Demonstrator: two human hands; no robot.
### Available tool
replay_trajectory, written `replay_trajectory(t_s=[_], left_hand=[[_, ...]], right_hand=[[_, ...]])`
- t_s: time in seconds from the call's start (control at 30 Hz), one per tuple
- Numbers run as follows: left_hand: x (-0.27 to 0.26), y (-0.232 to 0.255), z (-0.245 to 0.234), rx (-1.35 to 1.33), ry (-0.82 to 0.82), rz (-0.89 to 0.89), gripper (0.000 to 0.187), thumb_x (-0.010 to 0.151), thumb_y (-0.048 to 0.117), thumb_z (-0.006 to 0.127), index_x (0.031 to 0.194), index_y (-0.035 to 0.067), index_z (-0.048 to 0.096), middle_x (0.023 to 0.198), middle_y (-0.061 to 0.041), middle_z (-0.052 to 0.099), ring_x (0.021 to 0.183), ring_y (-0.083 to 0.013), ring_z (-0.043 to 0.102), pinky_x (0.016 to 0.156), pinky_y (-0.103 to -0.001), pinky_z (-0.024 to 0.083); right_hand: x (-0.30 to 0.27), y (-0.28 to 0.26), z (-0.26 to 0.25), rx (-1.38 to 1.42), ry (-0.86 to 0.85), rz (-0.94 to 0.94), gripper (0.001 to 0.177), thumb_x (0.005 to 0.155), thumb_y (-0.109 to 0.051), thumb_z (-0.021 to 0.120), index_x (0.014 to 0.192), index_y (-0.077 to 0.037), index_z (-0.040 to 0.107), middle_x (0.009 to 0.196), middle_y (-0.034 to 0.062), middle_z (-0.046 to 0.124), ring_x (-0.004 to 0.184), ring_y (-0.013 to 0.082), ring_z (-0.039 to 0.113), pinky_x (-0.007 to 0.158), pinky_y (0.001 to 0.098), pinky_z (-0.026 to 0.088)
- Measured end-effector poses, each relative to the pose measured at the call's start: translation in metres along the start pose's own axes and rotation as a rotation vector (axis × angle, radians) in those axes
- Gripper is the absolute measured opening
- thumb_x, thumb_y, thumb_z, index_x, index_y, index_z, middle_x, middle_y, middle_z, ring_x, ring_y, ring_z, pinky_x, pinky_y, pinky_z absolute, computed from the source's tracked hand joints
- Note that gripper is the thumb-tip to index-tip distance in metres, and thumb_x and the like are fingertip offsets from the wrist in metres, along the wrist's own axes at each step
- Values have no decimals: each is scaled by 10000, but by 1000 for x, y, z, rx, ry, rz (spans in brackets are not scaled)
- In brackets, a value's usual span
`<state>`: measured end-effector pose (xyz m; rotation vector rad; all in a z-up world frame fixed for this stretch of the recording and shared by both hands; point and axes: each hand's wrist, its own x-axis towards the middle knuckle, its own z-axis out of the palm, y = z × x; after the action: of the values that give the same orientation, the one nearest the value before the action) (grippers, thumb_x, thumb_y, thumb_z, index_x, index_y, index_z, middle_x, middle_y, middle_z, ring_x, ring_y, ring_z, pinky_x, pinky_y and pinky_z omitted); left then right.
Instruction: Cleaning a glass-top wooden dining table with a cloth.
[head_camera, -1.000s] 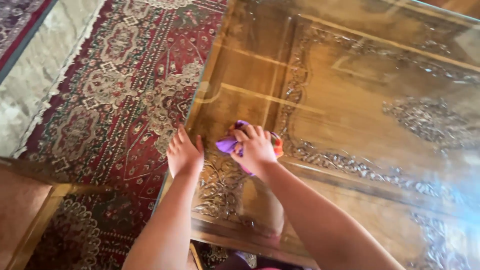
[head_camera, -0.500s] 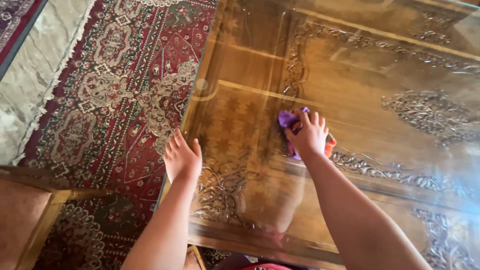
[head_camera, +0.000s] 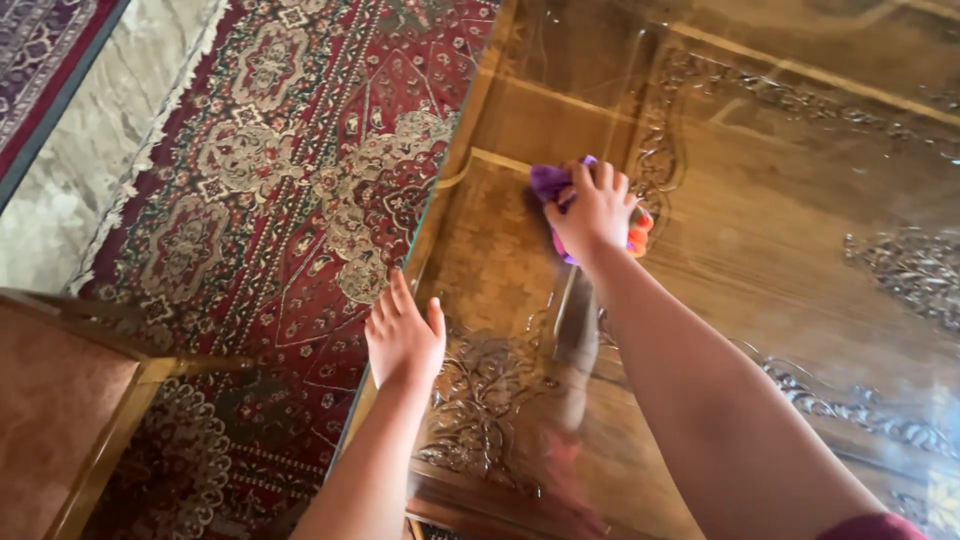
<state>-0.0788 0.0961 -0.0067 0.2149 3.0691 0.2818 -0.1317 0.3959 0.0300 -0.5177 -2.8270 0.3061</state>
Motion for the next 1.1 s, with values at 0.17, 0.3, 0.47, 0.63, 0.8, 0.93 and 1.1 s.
replay_trajectory(t_s=[0.17,0.3,0.47,0.63,0.8,0.93,1.1], left_hand=[[2,2,-4,-21,27,-4,727,1022,468,414,1550,-16,287,1434,-242,525,1318,-362,533,1080,-483,441],[3,1,-7,-34,-77,-28,716,1036,462,403,1561,-8,273,1446,-224,523,1321,-354,533,1094,-479,443],[7,-4,6,-9,62,51,685,1034,443,407,1514,-31,286,1436,-274,502,1289,-387,527,1036,-504,437],[4,-1,-5,-69,-38,-45,669,997,391,432,1547,27,319,1480,-221,524,1310,-363,556,1093,-488,459],[6,-8,6,-100,99,33,686,1031,449,477,1516,-20,350,1382,-271,559,1228,-412,582,997,-512,472],[4,-7,3,-117,104,22,669,1028,440,480,1529,10,373,1376,-244,586,1223,-403,596,989,-509,484],[5,-10,8,-107,109,1,662,1027,436,481,1531,18,388,1377,-239,591,1234,-397,593,1018,-499,481]], right_hand=[[1,-67,-8,-36,-173,-103,727,745,-426,785,1394,-181,569,1401,139,479,1301,379,413,1073,577,338],[-31,-119,-26,-72,-342,-180,700,804,-438,747,1415,-169,537,1411,153,454,1286,372,417,1068,613,311],[-85,-122,-21,18,-230,-343,630,766,-396,734,1341,-176,598,1334,129,538,1224,358,486,1021,546,384],[-125,-98,-29,102,-133,-414,556,769,-357,750,1284,-181,640,1274,102,600,1190,341,538,943,520,432],[-148,-53,-50,69,-80,-383,645,681,-415,803,1264,-188,648,1270,91,604,1195,343,537,973,532,429],[-159,4,-69,42,-28,-279,591,698,-425,815,1229,-213,663,1284,81,606,1215,354,534,992,539,418],[-154,88,-70,-83,-58,201,717,732,-427,792,1370,-175,583,1309,130,556,1224,374,502,960,543,451]])
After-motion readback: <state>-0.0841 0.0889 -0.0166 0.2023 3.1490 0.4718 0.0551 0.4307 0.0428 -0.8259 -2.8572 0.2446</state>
